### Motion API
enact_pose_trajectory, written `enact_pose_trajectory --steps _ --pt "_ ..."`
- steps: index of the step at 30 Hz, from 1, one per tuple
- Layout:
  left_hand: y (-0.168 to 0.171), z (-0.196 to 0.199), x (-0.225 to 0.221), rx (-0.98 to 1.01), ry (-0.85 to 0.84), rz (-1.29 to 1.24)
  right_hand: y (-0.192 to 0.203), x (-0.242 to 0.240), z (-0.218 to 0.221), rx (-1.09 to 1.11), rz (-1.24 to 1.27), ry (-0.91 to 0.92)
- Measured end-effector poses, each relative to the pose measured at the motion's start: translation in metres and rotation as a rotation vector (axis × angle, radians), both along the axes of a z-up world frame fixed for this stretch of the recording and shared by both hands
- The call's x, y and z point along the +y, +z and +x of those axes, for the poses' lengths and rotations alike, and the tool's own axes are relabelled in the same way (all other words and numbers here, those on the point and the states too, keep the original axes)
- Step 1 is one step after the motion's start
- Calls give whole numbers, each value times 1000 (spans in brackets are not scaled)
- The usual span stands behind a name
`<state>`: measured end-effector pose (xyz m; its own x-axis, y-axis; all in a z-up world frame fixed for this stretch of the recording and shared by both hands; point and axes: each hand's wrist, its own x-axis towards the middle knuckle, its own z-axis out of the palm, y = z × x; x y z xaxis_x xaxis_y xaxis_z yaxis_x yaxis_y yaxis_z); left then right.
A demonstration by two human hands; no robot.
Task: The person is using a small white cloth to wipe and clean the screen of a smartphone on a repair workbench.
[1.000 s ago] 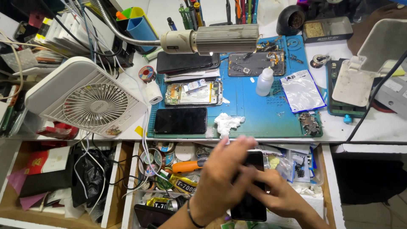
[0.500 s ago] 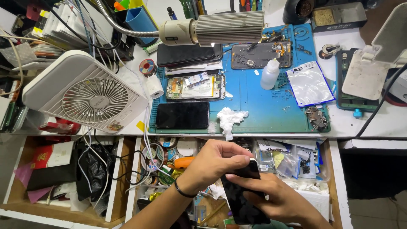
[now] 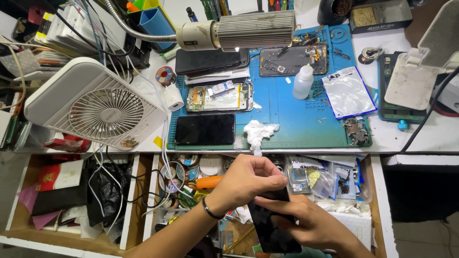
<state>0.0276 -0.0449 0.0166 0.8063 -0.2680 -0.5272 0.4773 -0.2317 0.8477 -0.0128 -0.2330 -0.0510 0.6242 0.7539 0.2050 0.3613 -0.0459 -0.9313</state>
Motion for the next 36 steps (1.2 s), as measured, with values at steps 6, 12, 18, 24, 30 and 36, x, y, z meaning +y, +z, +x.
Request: enact_pose_trajectory --steps 6,12,18,24,30,36 --pt "4 3 -4 6 -23 48 -1 1 -3 -16 44 -20" --pt "6 1 9 55 30 -94 2 -4 0 40 57 42" --pt "-3 -1 21 165 60 -196 10 0 6 95 62 84" --pt "5 2 23 175 27 -127 8 4 11 68 96 115" --pt "-3 0 27 137 -9 -167 0 3 10 60 47 99" --pt "-8 -4 25 110 -19 -211 4 3 8 38 44 102"
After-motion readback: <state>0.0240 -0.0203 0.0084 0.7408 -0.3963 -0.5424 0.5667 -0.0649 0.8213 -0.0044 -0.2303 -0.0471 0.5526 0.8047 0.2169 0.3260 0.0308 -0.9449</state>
